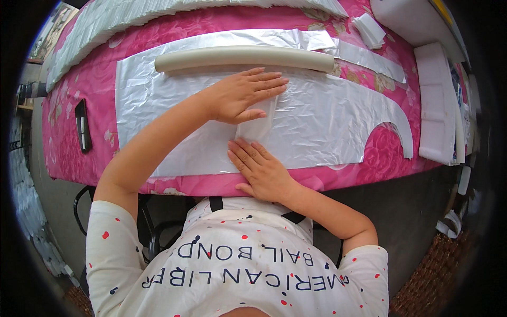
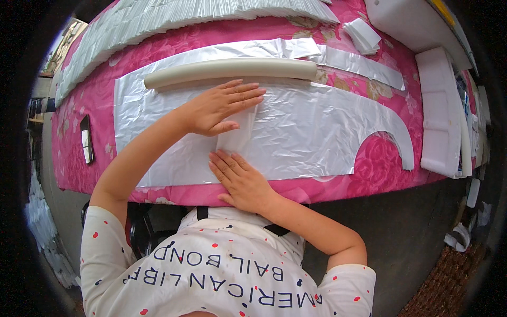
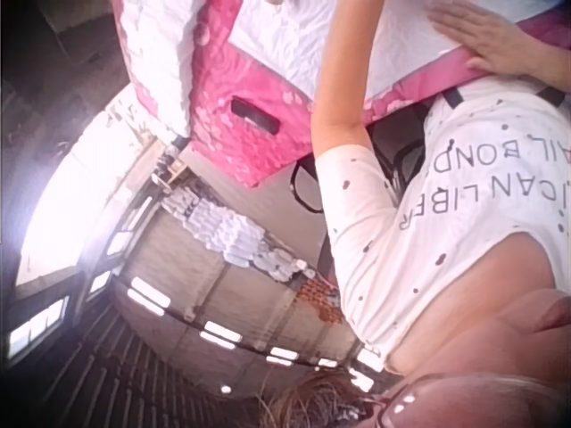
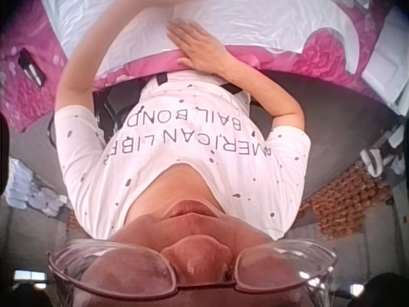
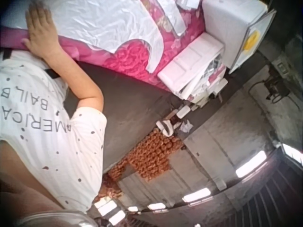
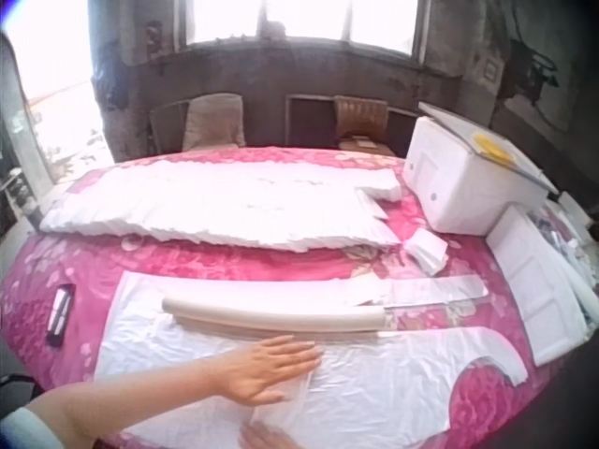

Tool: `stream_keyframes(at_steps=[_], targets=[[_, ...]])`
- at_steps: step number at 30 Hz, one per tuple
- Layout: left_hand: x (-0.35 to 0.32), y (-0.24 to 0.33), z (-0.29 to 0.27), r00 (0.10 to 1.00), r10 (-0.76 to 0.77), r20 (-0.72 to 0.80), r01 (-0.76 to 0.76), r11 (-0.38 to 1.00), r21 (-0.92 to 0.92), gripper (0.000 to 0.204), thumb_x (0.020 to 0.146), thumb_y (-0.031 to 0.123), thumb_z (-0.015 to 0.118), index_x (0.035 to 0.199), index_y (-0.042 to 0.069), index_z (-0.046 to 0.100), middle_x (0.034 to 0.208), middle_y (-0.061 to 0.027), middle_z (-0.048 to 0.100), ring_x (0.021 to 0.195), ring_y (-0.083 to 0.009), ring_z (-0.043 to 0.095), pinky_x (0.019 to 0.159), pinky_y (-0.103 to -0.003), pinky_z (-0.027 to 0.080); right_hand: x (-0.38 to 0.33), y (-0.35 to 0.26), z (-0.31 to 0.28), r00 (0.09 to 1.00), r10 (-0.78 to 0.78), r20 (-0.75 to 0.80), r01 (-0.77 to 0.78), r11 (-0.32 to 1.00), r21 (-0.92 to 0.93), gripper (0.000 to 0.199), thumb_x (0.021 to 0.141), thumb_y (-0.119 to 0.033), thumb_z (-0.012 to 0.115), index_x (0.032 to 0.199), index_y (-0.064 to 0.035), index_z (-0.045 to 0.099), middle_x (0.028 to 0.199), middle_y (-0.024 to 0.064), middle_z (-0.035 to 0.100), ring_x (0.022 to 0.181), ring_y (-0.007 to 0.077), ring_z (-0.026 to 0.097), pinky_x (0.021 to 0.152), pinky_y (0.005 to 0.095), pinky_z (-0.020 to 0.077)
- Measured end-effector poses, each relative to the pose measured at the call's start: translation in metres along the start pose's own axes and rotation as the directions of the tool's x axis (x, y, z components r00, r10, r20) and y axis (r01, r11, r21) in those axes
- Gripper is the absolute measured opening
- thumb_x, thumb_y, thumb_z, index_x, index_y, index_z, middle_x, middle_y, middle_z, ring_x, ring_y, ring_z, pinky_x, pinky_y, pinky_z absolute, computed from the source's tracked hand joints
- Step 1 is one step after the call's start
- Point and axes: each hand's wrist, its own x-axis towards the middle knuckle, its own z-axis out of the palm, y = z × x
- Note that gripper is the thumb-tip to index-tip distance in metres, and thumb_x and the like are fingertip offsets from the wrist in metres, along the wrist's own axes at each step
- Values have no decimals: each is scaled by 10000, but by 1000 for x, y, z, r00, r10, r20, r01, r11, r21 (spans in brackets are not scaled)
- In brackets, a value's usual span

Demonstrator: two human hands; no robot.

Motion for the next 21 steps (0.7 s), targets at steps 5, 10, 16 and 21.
stream_keyframes(at_steps=[5,10,16,21], targets=[[-4,-4,9,996,-23,83,20,999,37,735,878,559,294,1416,67,208,1466,-111,220,1364,-267,171,1112,-434,114,1,-2,-4,1000,5,24,-4,1000,-21,743,783,-437,536,1341,8,331,1427,149,290,1337,263,247,1100,400,161],[-5,-1,10,1000,-9,25,7,995,98,743,879,566,297,1407,49,221,1456,-110,245,1355,-253,201,1112,-433,128,-9,-11,4,1000,-11,25,11,1000,-7,720,811,-456,505,1342,-1,336,1426,142,295,1337,260,248,1101,397,153],[-9,2,7,996,26,-83,-31,998,-62,734,860,526,365,1404,51,235,1463,-130,223,1361,-280,182,1106,-437,135,-10,-13,6,1000,-18,-16,18,1000,16,707,806,-420,520,1342,-1,326,1426,140,289,1333,261,250,1091,394,184],[-42,42,-5,907,-26,-421,6,999,-48,556,787,281,574,1274,54,431,1335,-139,413,1195,-314,422,979,-427,358,-14,-10,-5,969,-17,-245,56,987,150,558,782,-280,589,1254,-19,445,1366,144,381,1271,292,347,1037,417,285]])
